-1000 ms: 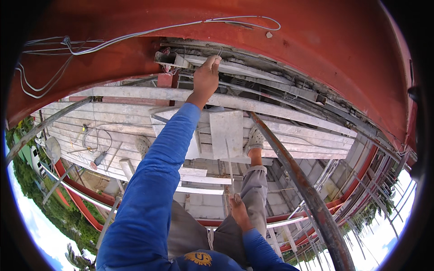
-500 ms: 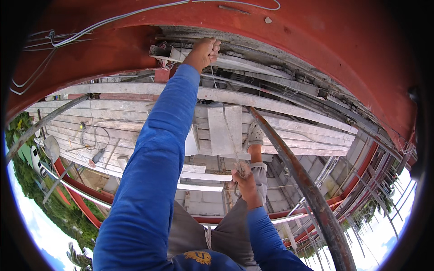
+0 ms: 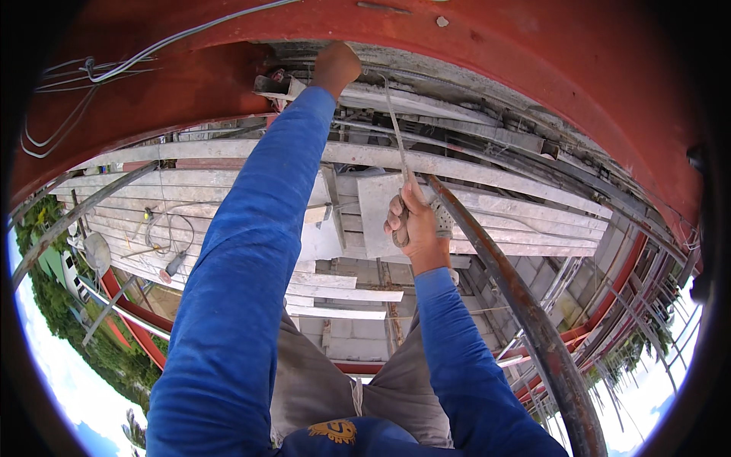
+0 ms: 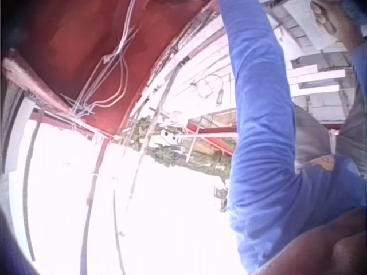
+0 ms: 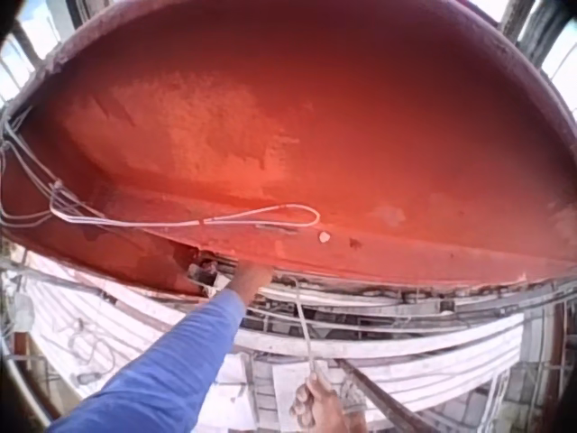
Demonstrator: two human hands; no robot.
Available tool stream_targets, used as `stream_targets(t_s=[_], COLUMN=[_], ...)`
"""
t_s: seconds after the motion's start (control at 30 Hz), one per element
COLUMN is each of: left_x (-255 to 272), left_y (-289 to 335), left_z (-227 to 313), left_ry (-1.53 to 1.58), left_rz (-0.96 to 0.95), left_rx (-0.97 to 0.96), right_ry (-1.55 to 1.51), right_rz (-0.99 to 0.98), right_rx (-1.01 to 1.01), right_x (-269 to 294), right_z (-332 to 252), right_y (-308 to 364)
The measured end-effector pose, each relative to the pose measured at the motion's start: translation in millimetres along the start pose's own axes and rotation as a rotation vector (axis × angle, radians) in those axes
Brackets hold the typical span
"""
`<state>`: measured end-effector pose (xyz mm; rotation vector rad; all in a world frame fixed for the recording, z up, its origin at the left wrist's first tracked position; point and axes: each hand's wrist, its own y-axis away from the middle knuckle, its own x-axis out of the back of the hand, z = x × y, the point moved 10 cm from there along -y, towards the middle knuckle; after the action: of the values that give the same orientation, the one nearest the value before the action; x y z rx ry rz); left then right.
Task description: The person secures a white rope to a red metal beam on a construction scaffold. They tie the rope around the beam and adjust it multiple times to ensure it is fastened securely.
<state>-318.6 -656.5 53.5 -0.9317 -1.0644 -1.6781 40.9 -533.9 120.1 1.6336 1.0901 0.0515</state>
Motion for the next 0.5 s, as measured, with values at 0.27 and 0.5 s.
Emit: stream_targets(t_s=[0.27,0.5], left_x=[5.4,-11.1], left_y=[-0.5,-11.9], left_z=[19.2,-7.4], left_ry=[-0.034,-0.074], left_rz=[-0.061,-0.071], left_rx=[-0.015,-0.006], right_ry=[-0.124,-0.200], right_rz=[-0.135,-0.126], right_rx=[-0.070,-0.112], right_x=[-0.9,-4.7], right_z=[7.1,17.9], right_y=[-11.1,-10.0])
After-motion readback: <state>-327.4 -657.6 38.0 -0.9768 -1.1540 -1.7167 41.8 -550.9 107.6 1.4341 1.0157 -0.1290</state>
